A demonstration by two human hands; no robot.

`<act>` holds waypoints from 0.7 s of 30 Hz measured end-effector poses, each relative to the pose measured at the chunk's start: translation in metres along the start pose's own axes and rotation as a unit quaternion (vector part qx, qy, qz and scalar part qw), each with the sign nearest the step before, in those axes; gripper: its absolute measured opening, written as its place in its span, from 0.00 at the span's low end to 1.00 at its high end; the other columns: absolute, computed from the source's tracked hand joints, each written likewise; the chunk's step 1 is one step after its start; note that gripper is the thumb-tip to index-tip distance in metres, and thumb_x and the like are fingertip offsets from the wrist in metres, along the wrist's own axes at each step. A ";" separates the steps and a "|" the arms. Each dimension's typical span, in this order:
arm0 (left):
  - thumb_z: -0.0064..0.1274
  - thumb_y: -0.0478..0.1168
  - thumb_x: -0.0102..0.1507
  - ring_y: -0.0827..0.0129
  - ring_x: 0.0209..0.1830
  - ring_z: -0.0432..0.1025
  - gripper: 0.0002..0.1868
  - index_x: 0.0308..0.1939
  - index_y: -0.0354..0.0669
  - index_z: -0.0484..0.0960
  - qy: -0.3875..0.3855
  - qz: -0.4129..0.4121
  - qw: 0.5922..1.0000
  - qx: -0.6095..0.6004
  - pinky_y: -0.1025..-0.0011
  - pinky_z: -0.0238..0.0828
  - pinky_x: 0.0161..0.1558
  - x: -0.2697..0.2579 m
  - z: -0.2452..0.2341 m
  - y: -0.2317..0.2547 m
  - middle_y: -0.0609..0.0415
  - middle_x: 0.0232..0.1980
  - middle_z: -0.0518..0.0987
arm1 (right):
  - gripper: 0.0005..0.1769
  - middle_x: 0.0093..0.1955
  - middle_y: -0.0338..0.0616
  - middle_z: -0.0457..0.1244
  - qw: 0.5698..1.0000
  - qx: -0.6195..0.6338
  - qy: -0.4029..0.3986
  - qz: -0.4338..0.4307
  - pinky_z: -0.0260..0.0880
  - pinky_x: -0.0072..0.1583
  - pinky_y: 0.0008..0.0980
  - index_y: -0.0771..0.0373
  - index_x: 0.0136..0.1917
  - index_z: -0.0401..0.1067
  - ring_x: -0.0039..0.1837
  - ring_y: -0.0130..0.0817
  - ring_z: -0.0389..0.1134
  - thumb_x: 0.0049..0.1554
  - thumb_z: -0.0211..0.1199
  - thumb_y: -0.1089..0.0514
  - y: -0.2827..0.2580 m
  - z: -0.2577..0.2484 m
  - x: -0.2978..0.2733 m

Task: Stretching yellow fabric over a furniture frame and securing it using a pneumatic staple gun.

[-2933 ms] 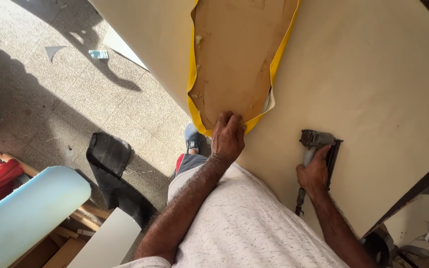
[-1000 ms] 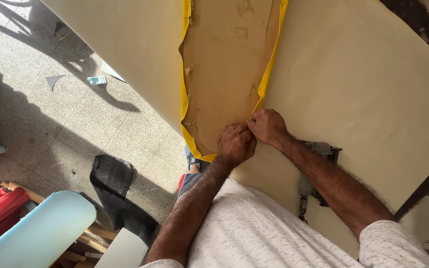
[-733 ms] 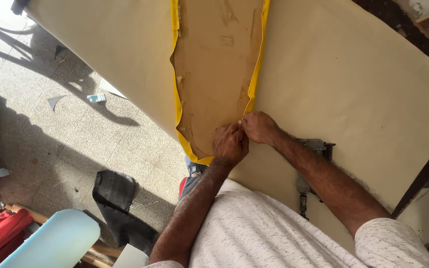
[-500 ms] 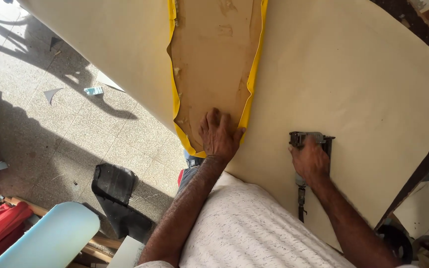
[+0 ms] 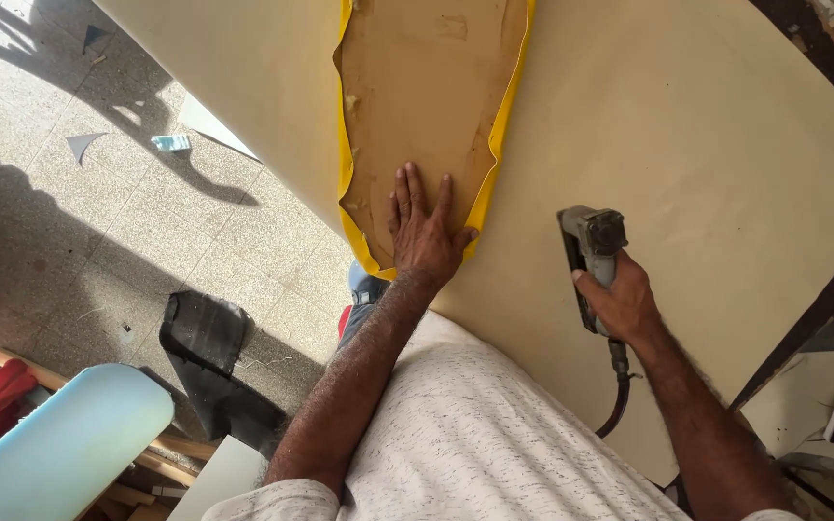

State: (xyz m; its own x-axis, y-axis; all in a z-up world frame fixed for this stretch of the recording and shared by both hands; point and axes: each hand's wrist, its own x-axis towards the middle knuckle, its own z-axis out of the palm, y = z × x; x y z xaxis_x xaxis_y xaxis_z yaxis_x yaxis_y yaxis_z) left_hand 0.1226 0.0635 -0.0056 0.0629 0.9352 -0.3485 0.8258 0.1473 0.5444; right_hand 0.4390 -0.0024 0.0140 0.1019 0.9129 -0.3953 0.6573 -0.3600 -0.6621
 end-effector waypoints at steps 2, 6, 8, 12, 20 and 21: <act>0.57 0.65 0.62 0.50 0.87 0.24 0.49 0.82 0.60 0.53 -0.002 0.004 1.000 0.003 0.51 0.22 0.82 -0.003 0.001 0.000 0.40 0.86 0.32 | 0.18 0.30 0.57 0.66 0.999 -0.008 -0.030 -0.025 0.68 0.37 0.41 0.71 0.47 0.71 0.34 0.43 0.70 0.59 0.67 0.51 -0.021 0.006 0.010; 0.57 0.65 0.62 0.51 0.86 0.25 0.51 0.82 0.57 0.50 -0.007 0.002 1.000 0.017 0.52 0.22 0.81 -0.002 -0.001 0.000 0.39 0.86 0.31 | 0.16 0.24 0.48 0.61 0.990 -0.047 -0.088 -0.097 0.59 0.32 0.32 0.66 0.37 0.68 0.30 0.31 0.62 0.57 0.66 0.51 -0.070 0.021 0.033; 0.57 0.65 0.62 0.51 0.86 0.25 0.51 0.82 0.57 0.50 -0.004 0.001 1.000 0.014 0.52 0.22 0.81 -0.003 0.000 -0.001 0.40 0.86 0.31 | 0.16 0.24 0.47 0.59 0.989 -0.052 -0.086 -0.107 0.59 0.32 0.32 0.66 0.35 0.67 0.31 0.32 0.61 0.56 0.64 0.53 -0.087 0.025 0.033; 0.57 0.64 0.63 0.51 0.87 0.26 0.50 0.82 0.56 0.51 -0.002 0.004 1.000 0.024 0.53 0.22 0.82 -0.006 0.000 -0.001 0.40 0.86 0.31 | 0.11 0.23 0.44 0.55 0.982 -0.083 -0.107 -0.132 0.55 0.32 0.30 0.63 0.33 0.64 0.30 0.30 0.57 0.55 0.59 0.58 -0.077 0.034 0.043; 0.58 0.66 0.61 0.53 0.87 0.27 0.50 0.81 0.56 0.55 0.005 0.005 1.000 0.011 0.53 0.22 0.82 -0.007 0.000 -0.005 0.42 0.86 0.34 | 0.19 0.41 0.64 0.66 0.983 -0.167 -0.067 -0.038 0.69 0.40 0.44 0.70 0.57 0.63 0.45 0.48 0.70 0.60 0.58 0.54 -0.080 0.002 0.001; 0.59 0.67 0.60 0.54 0.87 0.28 0.50 0.80 0.57 0.56 0.012 0.006 1.000 0.016 0.54 0.23 0.82 -0.006 0.000 -0.005 0.44 0.86 0.35 | 0.31 0.52 0.70 0.69 0.968 -0.242 -0.044 0.045 0.76 0.46 0.49 0.71 0.74 0.59 0.52 0.59 0.74 0.63 0.54 0.53 -0.069 -0.001 -0.004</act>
State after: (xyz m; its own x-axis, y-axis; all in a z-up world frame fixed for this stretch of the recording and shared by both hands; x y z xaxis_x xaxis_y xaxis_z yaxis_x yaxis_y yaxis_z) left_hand 0.1178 0.0572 -0.0065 0.0598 0.9446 -0.3227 0.8430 0.1253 0.5231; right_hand 0.3935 0.0188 0.0620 0.1244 0.8542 -0.5048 0.9236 -0.2856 -0.2556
